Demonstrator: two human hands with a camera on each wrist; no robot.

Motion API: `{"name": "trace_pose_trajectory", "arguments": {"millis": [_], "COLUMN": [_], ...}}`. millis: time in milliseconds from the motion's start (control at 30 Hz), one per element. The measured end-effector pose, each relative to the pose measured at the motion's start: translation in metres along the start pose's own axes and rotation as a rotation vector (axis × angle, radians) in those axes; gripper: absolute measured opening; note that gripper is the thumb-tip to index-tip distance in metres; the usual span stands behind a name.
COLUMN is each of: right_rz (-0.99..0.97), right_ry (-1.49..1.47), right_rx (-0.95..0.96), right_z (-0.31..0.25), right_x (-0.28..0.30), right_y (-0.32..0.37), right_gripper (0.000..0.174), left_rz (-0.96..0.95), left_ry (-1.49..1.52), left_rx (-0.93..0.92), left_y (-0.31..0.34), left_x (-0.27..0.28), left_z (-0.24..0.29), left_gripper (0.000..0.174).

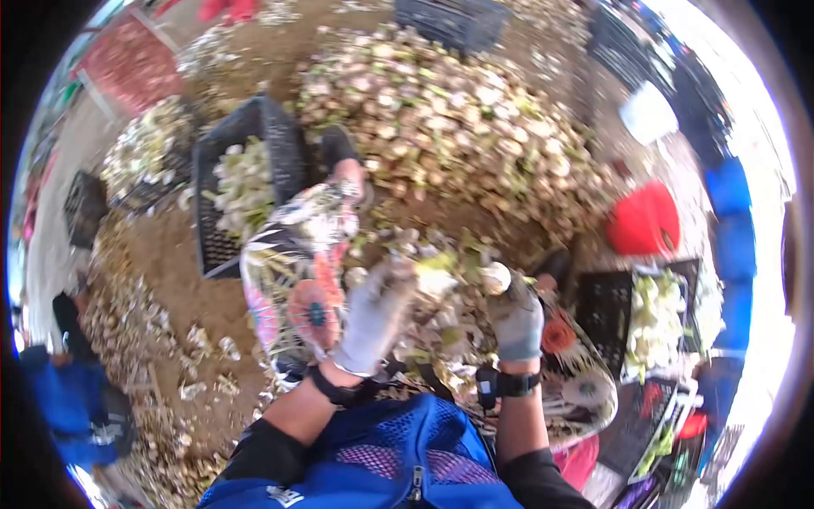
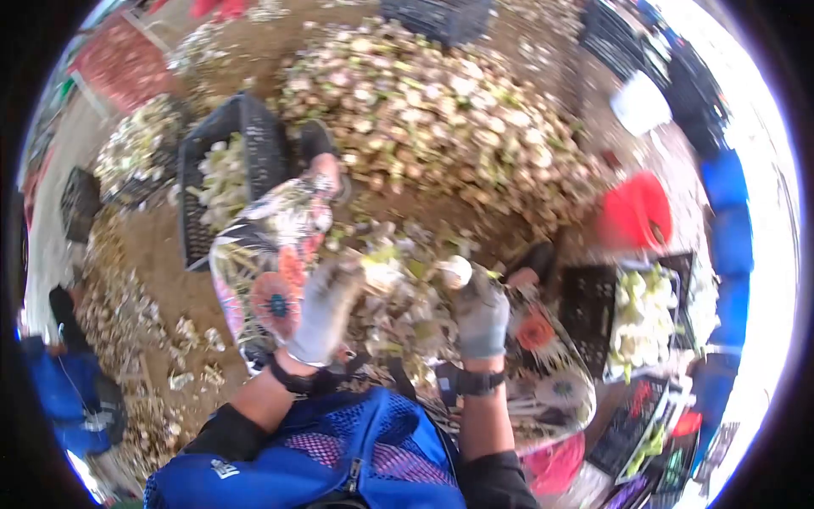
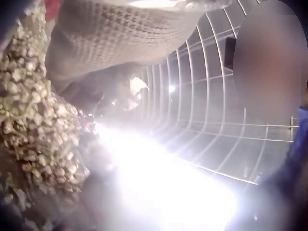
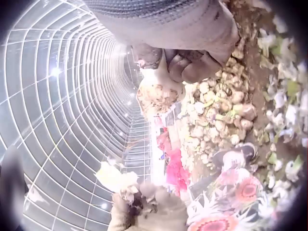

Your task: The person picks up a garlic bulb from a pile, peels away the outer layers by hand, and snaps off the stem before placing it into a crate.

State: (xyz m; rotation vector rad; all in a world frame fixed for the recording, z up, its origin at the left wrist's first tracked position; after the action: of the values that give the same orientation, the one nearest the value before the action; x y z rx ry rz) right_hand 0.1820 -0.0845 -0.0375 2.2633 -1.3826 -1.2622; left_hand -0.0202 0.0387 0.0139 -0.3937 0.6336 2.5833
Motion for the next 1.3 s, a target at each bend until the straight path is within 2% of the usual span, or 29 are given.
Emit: {"name": "trace_pose_trajectory", "arguments": {"millis": [33, 67, 133, 167, 200, 267, 300, 333, 400, 467, 500, 533, 600, 667, 700, 733, 767, 800, 867, 900, 933, 1033, 1067, 1133, 1167, 1200, 1233, 1267, 1300], "right_rz": [-0.004, -0.018, -0.070, -0.096, -0.121, -0.166, -0.219, -0.220, -0.162, -0.166, -0.187, -0.102, -0.146, -0.157, -0.147, -0.141, -0.213, -0.216, -0.170, -0.154, -0.162, -0.157, -0.154, -0.160, -0.375, -0.378, -0.286, -0.197, -0.211], "right_ry": [0.092, 0.187, 0.237, 0.276, 0.315, 0.440, 0.568, 0.496, 0.458, 0.360, 0.260, 0.774, -0.031, -0.057, -0.044, -0.028, 0.234, 0.239, 0.443, 0.547, 0.560, 0.129, 0.134, -0.008, -0.129, -0.123, -0.048, 0.029, 0.233], "right_rx": [0.021, 0.030, 0.148, 0.194, 0.238, 0.306, 0.374, 0.365, 0.248, 0.186, 0.120, 0.176, 0.029, 0.019, 0.016, 0.012, 0.154, 0.148, 0.194, 0.222, 0.217, 0.028, 0.027, -0.078, -0.121, -0.130, -0.111, -0.093, -0.008], "right_z": [-0.005, -0.007, -0.007, -0.010, -0.013, -0.013, -0.015, -0.012, -0.011, -0.010, -0.007, -0.010, -0.003, -0.008, -0.010, -0.010, -0.012, -0.007, -0.001, 0.000, 0.001, 0.006, 0.005, 0.008, 0.011, 0.016, 0.021, 0.025, 0.025], "right_x": [0.012, 0.016, 0.008, 0.000, -0.007, -0.013, -0.017, -0.014, -0.006, -0.011, -0.012, 0.004, 0.021, 0.023, 0.020, 0.016, 0.009, 0.008, 0.008, 0.005, 0.003, 0.006, 0.007, 0.013, 0.009, 0.012, 0.015, 0.012, 0.004], "right_y": [0.001, 0.003, 0.011, 0.018, 0.025, 0.027, 0.029, 0.025, 0.023, 0.029, 0.030, 0.019, 0.005, 0.006, 0.009, 0.011, 0.015, 0.018, 0.023, 0.021, 0.019, 0.015, 0.014, 0.010, 0.008, 0.005, 0.002, 0.001, 0.004], "right_gripper": [0.019, 0.019, 0.017, 0.018, 0.019, 0.020, 0.021, 0.022, 0.024, 0.026, 0.029, 0.034, 0.034, 0.033, 0.032, 0.031, 0.030, 0.030, 0.030, 0.030, 0.030, 0.033, 0.033, 0.037, 0.034, 0.034, 0.034, 0.035, 0.033], "left_rz": [-0.106, -0.175, -0.405, -0.385, -0.391, -0.498, -0.534, -0.541, -0.518, -0.540, -0.554, -0.563, -0.592, -0.706, -0.590, -0.467, -0.443, -0.423, -0.418, -0.400, -0.385, -0.408, -0.316, -0.305, -0.360, -0.411, -0.433, -0.443, -0.523], "left_ry": [-0.261, -0.630, -0.666, -0.943, -0.942, -0.549, -0.289, -0.283, -0.005, -0.029, 0.150, 0.329, 0.378, -0.443, -0.576, -0.990, -0.943, -0.895, -0.914, -0.976, -0.969, -0.261, 0.003, -0.190, -0.390, -0.592, -0.602, -0.555, -0.484], "left_rx": [-0.255, -0.204, -0.344, -0.350, -0.347, -0.251, 0.041, 0.049, 0.284, 0.306, 0.368, 0.431, 0.428, 0.204, -0.403, -0.489, -0.570, -0.647, -0.673, -0.712, -0.709, 0.092, -0.096, -0.124, -0.124, -0.121, -0.280, -0.356, -0.249], "left_y": [-0.006, -0.010, -0.018, -0.020, -0.026, -0.037, -0.037, -0.035, -0.030, -0.024, -0.018, -0.013, -0.016, -0.026, -0.037, -0.034, -0.033, -0.030, -0.024, -0.022, -0.025, -0.045, -0.057, -0.063, -0.060, -0.057, -0.051, -0.044, -0.045], "left_x": [-0.009, -0.012, -0.026, -0.027, -0.030, -0.046, -0.047, -0.050, -0.054, -0.054, -0.055, -0.054, -0.046, -0.040, -0.034, -0.031, -0.034, -0.042, -0.056, -0.061, -0.057, -0.031, -0.027, -0.018, -0.020, -0.019, -0.021, -0.026, -0.027], "left_z": [0.027, 0.035, 0.012, 0.001, -0.007, -0.016, -0.028, -0.031, -0.043, -0.040, -0.035, -0.033, -0.025, -0.015, -0.038, -0.026, -0.020, -0.017, -0.010, -0.004, -0.004, -0.026, -0.026, -0.014, -0.011, -0.011, -0.016, -0.016, -0.028], "left_gripper": [0.024, 0.031, 0.038, 0.044, 0.044, 0.046, 0.042, 0.042, 0.033, 0.031, 0.032, 0.032, 0.022, 0.024, 0.030, 0.041, 0.043, 0.045, 0.046, 0.032, 0.032, 0.011, 0.010, 0.013, 0.018, 0.023, 0.032, 0.023, 0.024]}}
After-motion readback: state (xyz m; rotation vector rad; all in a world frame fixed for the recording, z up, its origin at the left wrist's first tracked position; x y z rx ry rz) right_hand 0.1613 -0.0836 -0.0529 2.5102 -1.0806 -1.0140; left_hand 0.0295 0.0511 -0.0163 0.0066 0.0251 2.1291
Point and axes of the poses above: each hand's wrist, its own y-axis away from the middle knuckle, its own x-axis out of the back of the hand, z = x × y, the point moved 5 cm from there along -y, towards the middle knuckle, and after that the axes turned 2 degrees about y, right-handed, at the moved point
